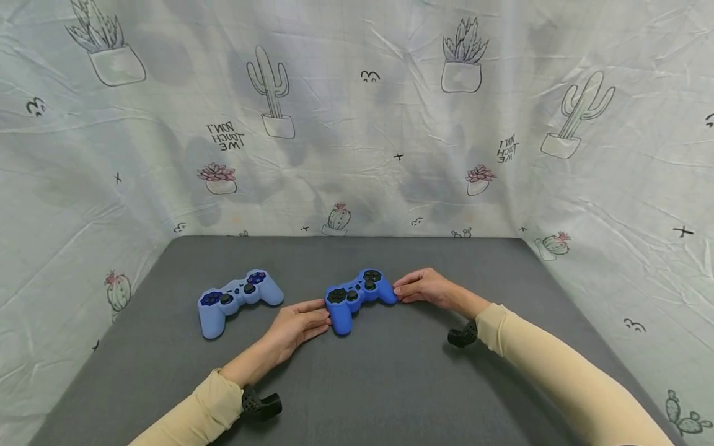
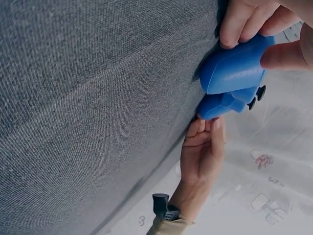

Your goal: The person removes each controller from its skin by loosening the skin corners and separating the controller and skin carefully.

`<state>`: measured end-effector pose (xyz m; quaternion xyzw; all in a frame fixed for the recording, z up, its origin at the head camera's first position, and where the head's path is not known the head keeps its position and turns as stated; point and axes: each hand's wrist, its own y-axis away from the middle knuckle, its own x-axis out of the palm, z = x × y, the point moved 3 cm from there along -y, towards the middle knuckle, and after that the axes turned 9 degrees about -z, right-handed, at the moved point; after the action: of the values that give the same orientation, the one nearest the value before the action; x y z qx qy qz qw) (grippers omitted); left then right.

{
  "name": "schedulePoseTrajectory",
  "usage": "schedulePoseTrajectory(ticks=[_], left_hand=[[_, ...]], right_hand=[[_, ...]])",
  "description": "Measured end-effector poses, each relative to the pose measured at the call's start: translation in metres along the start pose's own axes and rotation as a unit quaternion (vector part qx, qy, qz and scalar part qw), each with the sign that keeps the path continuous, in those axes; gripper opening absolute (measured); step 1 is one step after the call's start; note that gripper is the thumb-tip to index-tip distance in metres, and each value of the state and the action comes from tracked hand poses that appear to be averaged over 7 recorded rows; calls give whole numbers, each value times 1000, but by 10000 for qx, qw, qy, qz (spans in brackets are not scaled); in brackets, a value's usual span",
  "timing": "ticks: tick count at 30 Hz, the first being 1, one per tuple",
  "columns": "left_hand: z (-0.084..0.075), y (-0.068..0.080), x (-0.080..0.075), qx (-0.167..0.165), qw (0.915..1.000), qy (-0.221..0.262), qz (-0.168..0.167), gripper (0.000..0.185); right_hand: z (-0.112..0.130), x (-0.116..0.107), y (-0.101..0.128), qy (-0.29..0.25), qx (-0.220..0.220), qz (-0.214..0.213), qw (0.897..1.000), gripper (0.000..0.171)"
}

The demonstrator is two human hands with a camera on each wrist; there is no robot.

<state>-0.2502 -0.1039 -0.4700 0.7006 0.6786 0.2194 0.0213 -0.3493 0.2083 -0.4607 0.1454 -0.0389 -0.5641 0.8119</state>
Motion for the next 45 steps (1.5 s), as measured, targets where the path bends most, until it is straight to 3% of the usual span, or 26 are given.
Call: schedulePoseTrajectory(ticks=[4, 8, 15, 21, 27, 31, 36, 45], left_hand=[[2, 0, 1, 111, 9997, -50, -209, 53], [4, -1, 1, 237, 9989, -76, -386, 50], [3, 2, 1, 186, 9994, -243, -134, 49], [2, 15, -4, 129, 9986, -508, 105, 51], [3, 22, -8, 625, 9938, -922, -64, 45], [2, 22, -5, 1190, 9842, -1236, -439, 35], [-3, 30, 4, 1763, 9646, -1748, -895, 30], [-7, 41, 11, 2344, 9374, -2080, -1516, 25]], right_hand=[[-1, 5, 4, 114, 112, -286, 9995, 26], [0, 10, 13, 72, 509, -471, 9976, 27], [1, 19, 34, -422, 960, -564, 9929, 33], [-5, 34, 59, -462, 788, -513, 9945, 33], [-6, 54, 81, -106, 382, -812, 9959, 31], [-5, 68, 89, 398, -21, -1337, 9902, 27], [-5, 82, 100, 862, -149, -2201, 9715, 26], [-4, 97, 118, 507, -481, -2938, 9533, 32]])
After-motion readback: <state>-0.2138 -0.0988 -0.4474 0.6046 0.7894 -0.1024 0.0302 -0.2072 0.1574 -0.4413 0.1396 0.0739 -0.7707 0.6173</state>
